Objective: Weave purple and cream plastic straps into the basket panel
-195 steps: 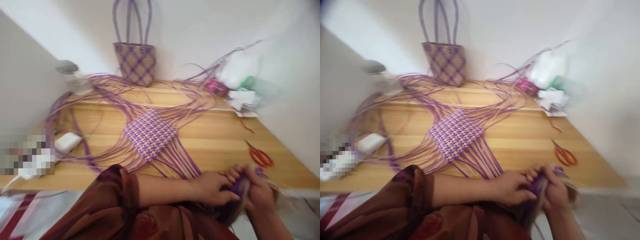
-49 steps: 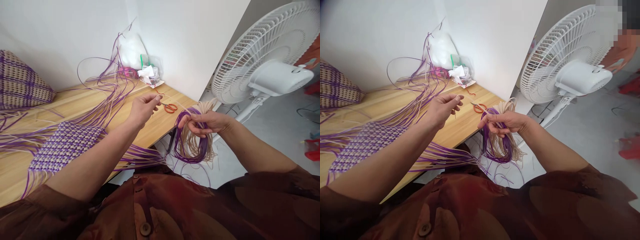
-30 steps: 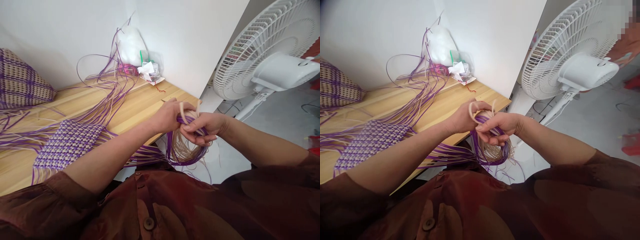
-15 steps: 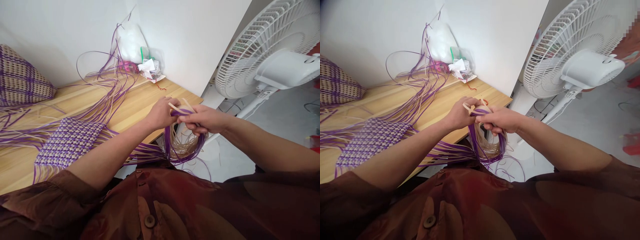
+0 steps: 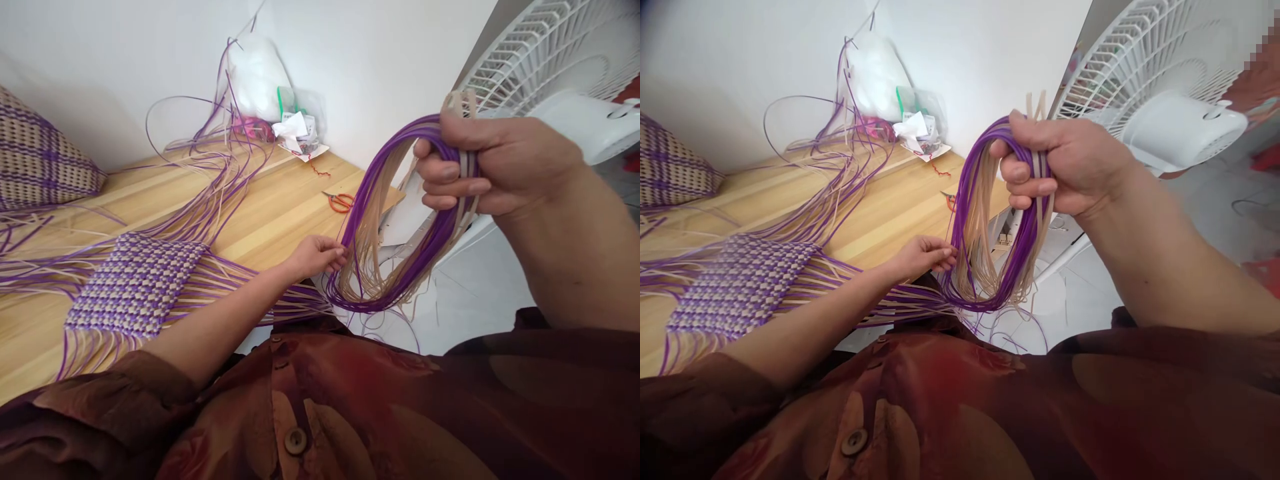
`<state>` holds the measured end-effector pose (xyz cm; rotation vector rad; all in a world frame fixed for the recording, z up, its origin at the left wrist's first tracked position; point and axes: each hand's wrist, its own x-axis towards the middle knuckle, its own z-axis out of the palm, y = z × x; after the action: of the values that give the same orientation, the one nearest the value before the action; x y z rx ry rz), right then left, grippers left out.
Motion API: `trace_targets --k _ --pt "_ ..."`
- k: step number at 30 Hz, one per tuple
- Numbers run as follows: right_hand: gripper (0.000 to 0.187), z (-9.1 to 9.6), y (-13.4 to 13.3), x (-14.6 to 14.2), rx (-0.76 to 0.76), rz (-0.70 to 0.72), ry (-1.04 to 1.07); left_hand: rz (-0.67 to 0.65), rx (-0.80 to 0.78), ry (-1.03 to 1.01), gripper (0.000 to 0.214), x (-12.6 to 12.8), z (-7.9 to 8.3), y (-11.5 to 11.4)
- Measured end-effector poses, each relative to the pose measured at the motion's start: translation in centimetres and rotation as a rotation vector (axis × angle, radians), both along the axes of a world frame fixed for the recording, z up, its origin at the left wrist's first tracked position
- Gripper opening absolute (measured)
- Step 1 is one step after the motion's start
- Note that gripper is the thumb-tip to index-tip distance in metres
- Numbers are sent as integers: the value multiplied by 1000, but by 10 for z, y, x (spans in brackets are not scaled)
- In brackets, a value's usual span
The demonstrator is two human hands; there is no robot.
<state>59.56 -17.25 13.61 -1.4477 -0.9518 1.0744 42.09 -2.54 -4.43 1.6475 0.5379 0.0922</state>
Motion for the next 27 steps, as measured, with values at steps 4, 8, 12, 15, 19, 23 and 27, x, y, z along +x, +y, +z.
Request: trace_targets --k 4,8,12,15,19,23,27 --pt "50 10 -1 -4 40 -81 -59 -123 -177 61 45 3 -17 -14" --pt "46 15 -3 -5 86 -154 -90 -126 -307 -85 80 10 -25 -25" --pt "43 15 -5 1 120 -226 -76 -220 -342 -122 85 11 -24 -29" --pt "38 11 -5 12 144 -280 -78 -174 -323 -125 56 4 -18 -25" --pt "34 6 -5 34 153 -373 -81 84 -267 -84 23 -6 -9 -8" --pt "32 5 -5 48 154 -429 -67 213 -235 -58 3 -12 3 9" --pt "28 3 -3 55 151 -470 -43 242 -173 -55 6 -17 18 19"
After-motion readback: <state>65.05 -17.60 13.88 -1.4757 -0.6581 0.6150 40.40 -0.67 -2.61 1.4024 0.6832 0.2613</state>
